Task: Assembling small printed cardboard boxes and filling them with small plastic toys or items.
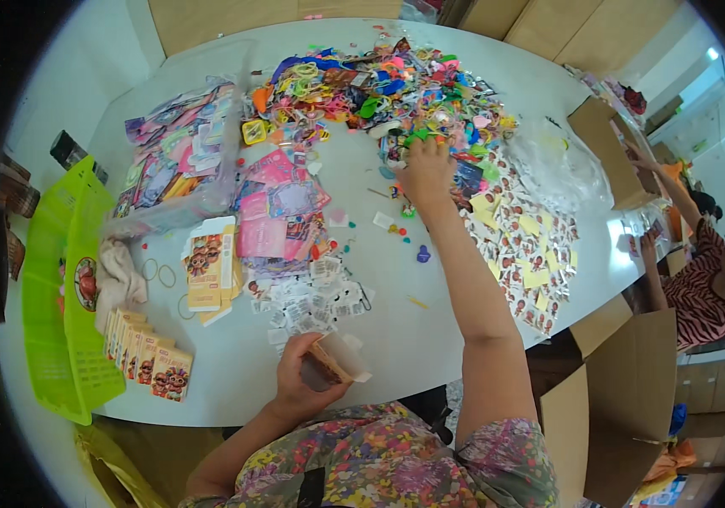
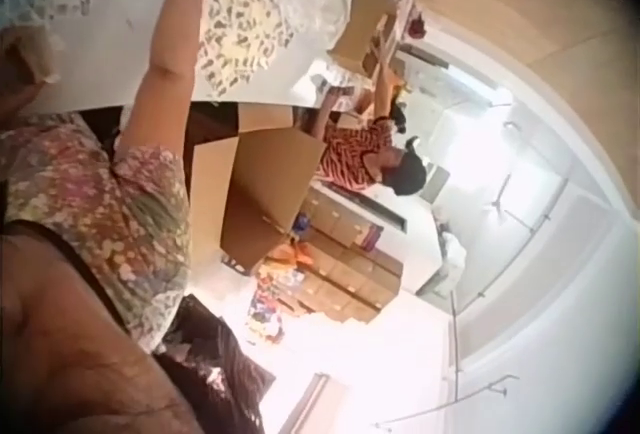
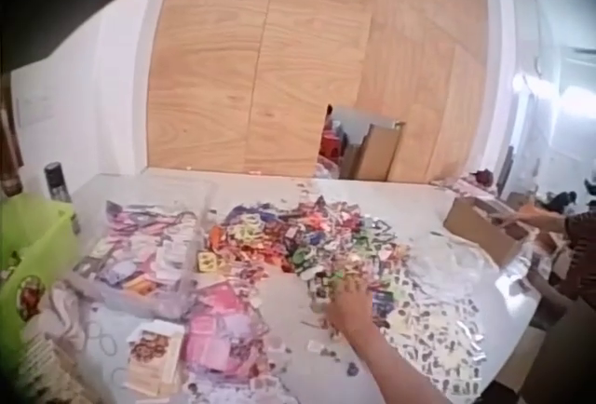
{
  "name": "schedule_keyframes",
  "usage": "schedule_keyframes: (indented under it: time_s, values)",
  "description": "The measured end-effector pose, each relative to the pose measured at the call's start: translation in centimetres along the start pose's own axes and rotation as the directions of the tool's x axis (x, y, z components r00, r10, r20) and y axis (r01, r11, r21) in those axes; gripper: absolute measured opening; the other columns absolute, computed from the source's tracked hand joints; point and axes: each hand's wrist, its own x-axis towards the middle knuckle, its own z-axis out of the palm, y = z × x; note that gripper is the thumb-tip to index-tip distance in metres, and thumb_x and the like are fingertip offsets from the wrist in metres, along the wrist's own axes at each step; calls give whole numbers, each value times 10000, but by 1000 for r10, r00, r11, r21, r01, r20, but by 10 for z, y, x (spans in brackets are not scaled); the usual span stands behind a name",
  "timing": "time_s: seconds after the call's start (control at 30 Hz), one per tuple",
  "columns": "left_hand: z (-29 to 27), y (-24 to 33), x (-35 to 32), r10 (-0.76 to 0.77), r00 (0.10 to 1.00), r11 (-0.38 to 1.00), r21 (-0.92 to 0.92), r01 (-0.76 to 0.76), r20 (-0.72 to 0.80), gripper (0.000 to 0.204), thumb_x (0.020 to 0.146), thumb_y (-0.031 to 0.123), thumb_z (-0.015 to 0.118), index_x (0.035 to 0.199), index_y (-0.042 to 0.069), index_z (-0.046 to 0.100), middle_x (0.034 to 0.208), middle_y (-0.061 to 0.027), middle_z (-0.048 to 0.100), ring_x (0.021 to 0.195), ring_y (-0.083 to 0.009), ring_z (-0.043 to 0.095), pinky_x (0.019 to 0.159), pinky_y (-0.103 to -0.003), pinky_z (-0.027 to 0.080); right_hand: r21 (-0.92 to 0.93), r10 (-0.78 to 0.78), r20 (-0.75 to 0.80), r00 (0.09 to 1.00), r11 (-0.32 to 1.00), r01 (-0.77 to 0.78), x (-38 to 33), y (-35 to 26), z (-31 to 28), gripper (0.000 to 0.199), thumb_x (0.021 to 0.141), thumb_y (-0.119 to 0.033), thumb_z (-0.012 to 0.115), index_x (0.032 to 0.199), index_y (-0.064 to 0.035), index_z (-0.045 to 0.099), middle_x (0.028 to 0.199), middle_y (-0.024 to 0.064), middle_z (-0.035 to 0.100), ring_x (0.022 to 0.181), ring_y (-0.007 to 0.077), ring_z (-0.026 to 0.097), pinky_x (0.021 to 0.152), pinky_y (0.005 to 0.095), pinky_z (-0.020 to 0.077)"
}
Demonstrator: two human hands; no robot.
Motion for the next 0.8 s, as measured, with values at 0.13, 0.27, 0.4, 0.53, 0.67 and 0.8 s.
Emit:
schedule_keyframes:
  time_s: [0.13, 0.27, 0.4, 0.53, 0.67, 0.8]
  values:
    - [2, -2, -2, 17, 1000, 1000, -22, -16, 11, 771, 591, 80, 861, 1242, 2, 455, 1094, -150, 534, 988, -268, 564, 854, -361, 468, 137, -185, 289, 939, 979, 150, -23, 63, 1, 177, 757, -102, 707, 932, -88, 692, 937, 91, 670, 914, 285, 630, 800, 366, 509]
    - [3, 0, -2, 7, 1000, 1000, 5, -7, 13, 763, 601, 76, 858, 1242, 1, 451, 1090, -145, 533, 990, -262, 567, 855, -354, 470, 652, -123, 248, 961, 755, -72, -30, 70, -18, 158, 824, 7, 644, 966, -43, 693, 859, 68, 700, 767, 186, 659, 712, 264, 517]
    - [4, -1, 0, 1, 1000, 1000, 24, -1, 13, 744, 609, 59, 852, 1234, 3, 452, 1082, -137, 531, 990, -247, 572, 852, -337, 474, 855, -83, 508, 858, 176, -489, -31, 76, -37, 107, 865, 33, 625, 960, 34, 676, 883, 48, 695, 757, 78, 630, 711, 234, 511]
    - [7, 0, -1, 3, 1000, 1000, 29, -3, 17, 735, 615, 54, 850, 1231, 7, 453, 1093, -128, 528, 993, -235, 574, 853, -330, 476, 753, -17, 307, 952, 616, -232, -34, 77, -29, 213, 773, -29, 696, 986, -27, 694, 849, 83, 688, 738, 202, 660, 682, 315, 525]
    - [8, -1, -3, -4, 1000, 999, 48, 3, 28, 735, 624, 61, 851, 1238, 10, 449, 1107, -115, 519, 1005, -220, 569, 876, -331, 474, 494, -275, 65, 959, 844, 209, -31, 58, -21, 281, 818, -240, 699, 1004, -31, 673, 909, 169, 659, 861, 378, 616, 770, 437, 499]
    - [10, 1, -2, -2, 1000, 1000, 28, 1, 30, 738, 627, 59, 849, 1243, 11, 445, 1104, -109, 514, 1020, -212, 565, 893, -330, 470, 609, -142, 340, 930, 786, -103, -22, 65, -13, 214, 850, -167, 685, 964, 8, 642, 818, 85, 664, 706, 222, 636, 624, 341, 502]
